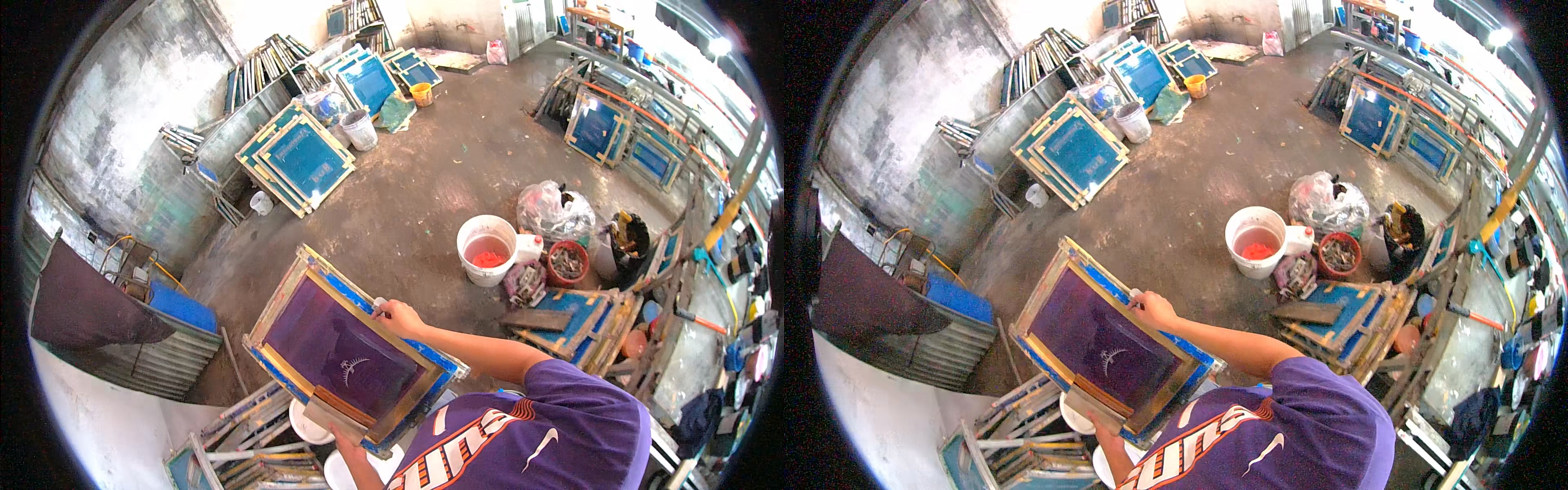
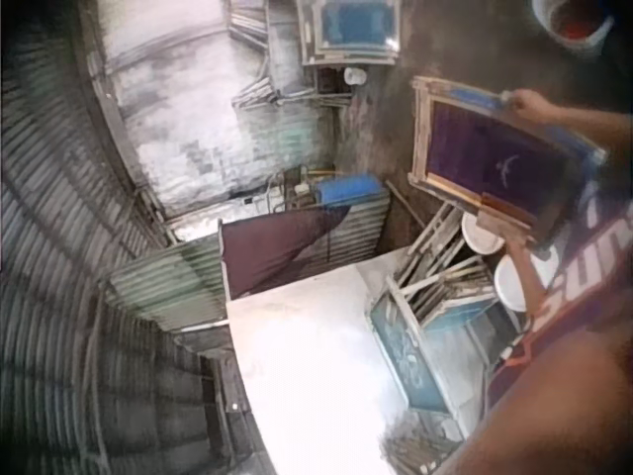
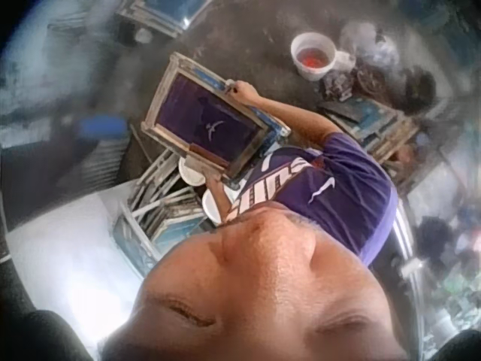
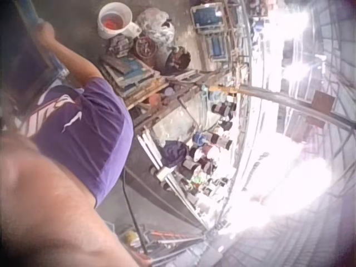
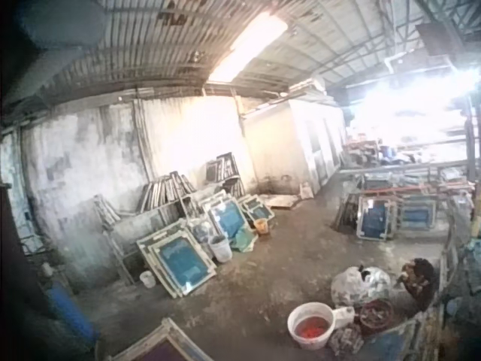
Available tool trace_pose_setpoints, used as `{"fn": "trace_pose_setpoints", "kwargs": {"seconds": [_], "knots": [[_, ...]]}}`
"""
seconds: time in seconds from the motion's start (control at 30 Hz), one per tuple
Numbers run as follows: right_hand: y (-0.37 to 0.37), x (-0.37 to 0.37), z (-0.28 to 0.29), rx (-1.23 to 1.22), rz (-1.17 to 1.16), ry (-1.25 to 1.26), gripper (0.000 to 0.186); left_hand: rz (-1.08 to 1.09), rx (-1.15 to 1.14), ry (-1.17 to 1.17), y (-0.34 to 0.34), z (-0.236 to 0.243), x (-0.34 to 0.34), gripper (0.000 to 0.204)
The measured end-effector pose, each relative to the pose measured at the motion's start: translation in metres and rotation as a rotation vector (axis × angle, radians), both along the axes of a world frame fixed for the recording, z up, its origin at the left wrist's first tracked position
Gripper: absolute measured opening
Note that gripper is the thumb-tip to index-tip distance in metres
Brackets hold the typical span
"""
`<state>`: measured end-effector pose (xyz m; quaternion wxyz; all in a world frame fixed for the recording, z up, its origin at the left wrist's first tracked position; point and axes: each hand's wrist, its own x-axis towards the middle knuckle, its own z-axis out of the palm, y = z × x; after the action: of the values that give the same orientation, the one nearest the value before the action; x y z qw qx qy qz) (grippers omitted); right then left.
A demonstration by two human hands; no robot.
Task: The person performs screen printing on a series of dark garments laid out on a conveyor. They use a squeegee to pull purple ink across a screen frame, then lift the screen to reveal the printed design. The person periodically moves to a side station to clean the screen with a spray bottle and cloth before returning to the conveyor to continue printing.
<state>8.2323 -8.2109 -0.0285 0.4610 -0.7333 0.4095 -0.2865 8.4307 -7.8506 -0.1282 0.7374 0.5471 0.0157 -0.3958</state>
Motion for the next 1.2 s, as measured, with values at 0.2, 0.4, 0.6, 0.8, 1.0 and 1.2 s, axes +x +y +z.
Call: {"fn": "trace_pose_setpoints", "kwargs": {"seconds": [0.2, 0.4, 0.6, 0.8, 1.0, 1.2], "knots": [[-0.130, 0.082, 0.013, -0.050, -0.005, -0.007, 0.021, 0.036, 0.057, -0.110, -0.137, 0.010, 0.088, 0.081], [-0.252, 0.117, 0.014, 0.018, -0.048, -0.122, 0.023, -0.041, 0.076, -0.044, -0.278, 0.029, 0.161, 0.086], [-0.352, 0.117, -0.019, 0.032, -0.270, -0.012, 0.022, -0.313, 0.087, -0.114, -0.419, 0.029, 0.211, 0.086], [-0.485, 0.093, -0.035, -0.028, -0.411, -0.031, 0.023, -0.404, 0.120, -0.150, -0.597, 0.024, 0.226, 0.088], [-0.626, 0.051, -0.013, 0.060, -0.491, -0.040, 0.021, -0.471, 0.165, -0.195, -0.769, 0.018, 0.212, 0.091], [-0.727, -0.026, -0.008, 0.046, -0.622, -0.035, 0.021, -0.641, 0.101, -0.118, -0.919, 0.030, 0.148, 0.090]]}}
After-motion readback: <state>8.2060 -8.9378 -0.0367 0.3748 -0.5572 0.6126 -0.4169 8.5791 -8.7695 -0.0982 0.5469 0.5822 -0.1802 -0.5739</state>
